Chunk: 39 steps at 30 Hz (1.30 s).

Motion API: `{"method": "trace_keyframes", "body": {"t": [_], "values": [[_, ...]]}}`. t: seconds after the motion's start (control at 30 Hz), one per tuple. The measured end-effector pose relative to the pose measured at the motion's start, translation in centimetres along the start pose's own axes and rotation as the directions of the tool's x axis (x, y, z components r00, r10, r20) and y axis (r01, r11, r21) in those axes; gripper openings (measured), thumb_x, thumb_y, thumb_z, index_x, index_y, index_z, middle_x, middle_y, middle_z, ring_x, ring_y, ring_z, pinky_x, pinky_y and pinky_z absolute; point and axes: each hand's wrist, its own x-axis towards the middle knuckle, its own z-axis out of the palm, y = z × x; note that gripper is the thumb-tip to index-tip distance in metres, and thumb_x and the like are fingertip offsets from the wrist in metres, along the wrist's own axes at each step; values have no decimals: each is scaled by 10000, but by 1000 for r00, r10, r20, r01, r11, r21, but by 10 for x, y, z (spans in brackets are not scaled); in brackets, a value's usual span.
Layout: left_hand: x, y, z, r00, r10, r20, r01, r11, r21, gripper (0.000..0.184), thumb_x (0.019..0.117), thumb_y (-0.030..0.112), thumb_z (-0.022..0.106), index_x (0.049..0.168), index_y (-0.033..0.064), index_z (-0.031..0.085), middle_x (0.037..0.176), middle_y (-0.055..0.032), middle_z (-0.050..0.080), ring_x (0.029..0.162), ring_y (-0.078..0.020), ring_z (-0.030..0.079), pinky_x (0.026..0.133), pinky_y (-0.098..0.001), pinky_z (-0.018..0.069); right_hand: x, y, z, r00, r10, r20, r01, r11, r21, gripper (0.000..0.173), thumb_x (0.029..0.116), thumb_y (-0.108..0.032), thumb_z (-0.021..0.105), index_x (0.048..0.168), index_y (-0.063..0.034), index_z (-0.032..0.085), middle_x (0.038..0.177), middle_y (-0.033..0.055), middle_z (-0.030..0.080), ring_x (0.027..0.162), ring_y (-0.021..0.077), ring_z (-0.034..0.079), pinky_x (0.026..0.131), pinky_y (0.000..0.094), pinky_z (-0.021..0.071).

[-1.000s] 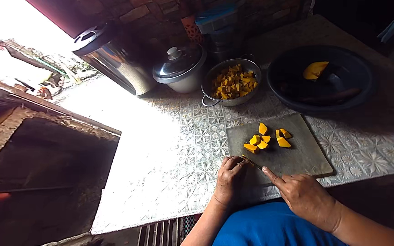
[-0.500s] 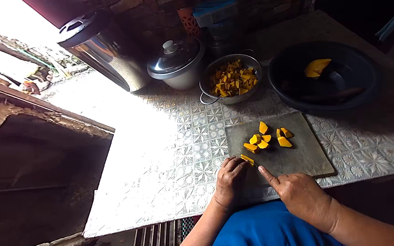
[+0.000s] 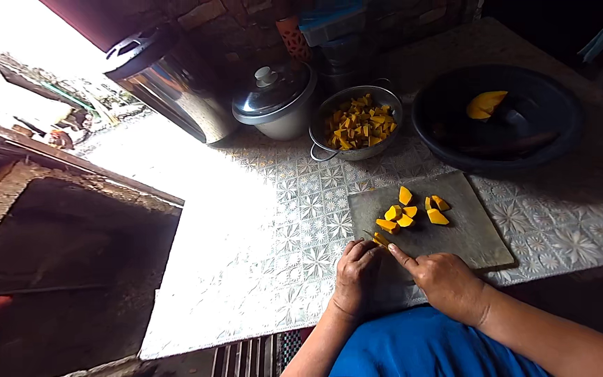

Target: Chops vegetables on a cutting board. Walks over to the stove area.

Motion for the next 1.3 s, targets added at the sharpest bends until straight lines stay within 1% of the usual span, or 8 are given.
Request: {"method": "trace_keyframes", "body": {"t": [0.07, 0.17, 0.3, 0.43, 0.57, 0.67, 0.93, 1.3], "values": [[1, -1, -1, 1000, 1, 8, -1, 1000, 8, 109, 911, 91, 694, 912, 81, 802, 971, -74, 766, 989, -179, 720, 939, -264, 561, -7, 0, -1, 999, 32, 18, -31, 999, -28, 537, 895, -69, 582, 1431, -73, 620, 541, 60, 571, 450, 251, 592, 422, 394, 468], [2, 0, -1, 1000, -18, 9, 18, 1000, 3, 107, 914, 97, 694, 917, 81, 800, 965, -72, 762, 977, -167, 716, 919, -253, 563, -24, 5, -1, 1000, 18, -11, -18, 999, -29, 520, 892, -91, 570, 1406, -69, 642, 520, 48, 550, 424, 243, 569, 404, 388, 454], [7, -1, 0, 999, 3, 35, -3, 1000, 3, 139, 921, 94, 664, 966, 49, 788, 1004, -97, 762, 982, -193, 721, 918, -282, 571, -32, 16, 5, 973, -19, -229, 34, 997, 63, 475, 907, -115, 504, 1337, -80, 702, 510, 22, 521, 401, 201, 514, 386, 353, 411], [29, 3, -4, 995, -86, 50, 85, 996, 24, 209, 937, 104, 631, 1080, 13, 753, 1022, -129, 748, 923, -219, 726, 824, -323, 602, -27, 18, -5, 937, 35, -346, -22, 999, 42, 469, 917, -125, 493, 1333, -74, 704, 510, 19, 510, 402, 194, 495, 388, 337, 394], [46, 3, -1, 987, -86, 138, 80, 995, 51, 208, 921, 197, 695, 1070, 80, 780, 1063, -96, 752, 1011, -262, 703, 911, -410, 559, -26, 22, -4, 937, 94, -337, -90, 996, 28, 473, 899, -127, 515, 1326, -83, 712, 514, 34, 530, 402, 217, 518, 388, 353, 412], [44, 8, 8, 979, -70, 194, 57, 996, 71, 194, 923, 245, 714, 1046, 115, 789, 1066, -74, 749, 1042, -249, 693, 935, -389, 551, -26, 27, -2, 949, 93, -300, -87, 996, 34, 472, 899, -124, 521, 1330, -86, 710, 530, 47, 553, 417, 233, 543, 396, 374, 429], [36, 0, 16, 994, -42, 99, 37, 998, 53, 151, 943, 149, 666, 981, 91, 800, 1053, -72, 768, 1031, -219, 711, 954, -335, 551, -11, 37, -9, 984, 16, -175, -15, 1000, 6, 492, 907, -85, 550, 1374, -151, 689, 569, 68, 577, 461, 251, 573, 427, 387, 445], [34, -9, 20, 996, -3, 86, 1, 1000, 19, 152, 944, 119, 658, 979, 66, 795, 1038, -97, 766, 1020, -224, 722, 948, -320, 564, -1, 62, -19, 986, -153, -62, 156, 987, 43, 482, 930, -61, 532, 1392, -105, 664, 579, 84, 582, 472, 274, 590, 439, 417, 475]]}}
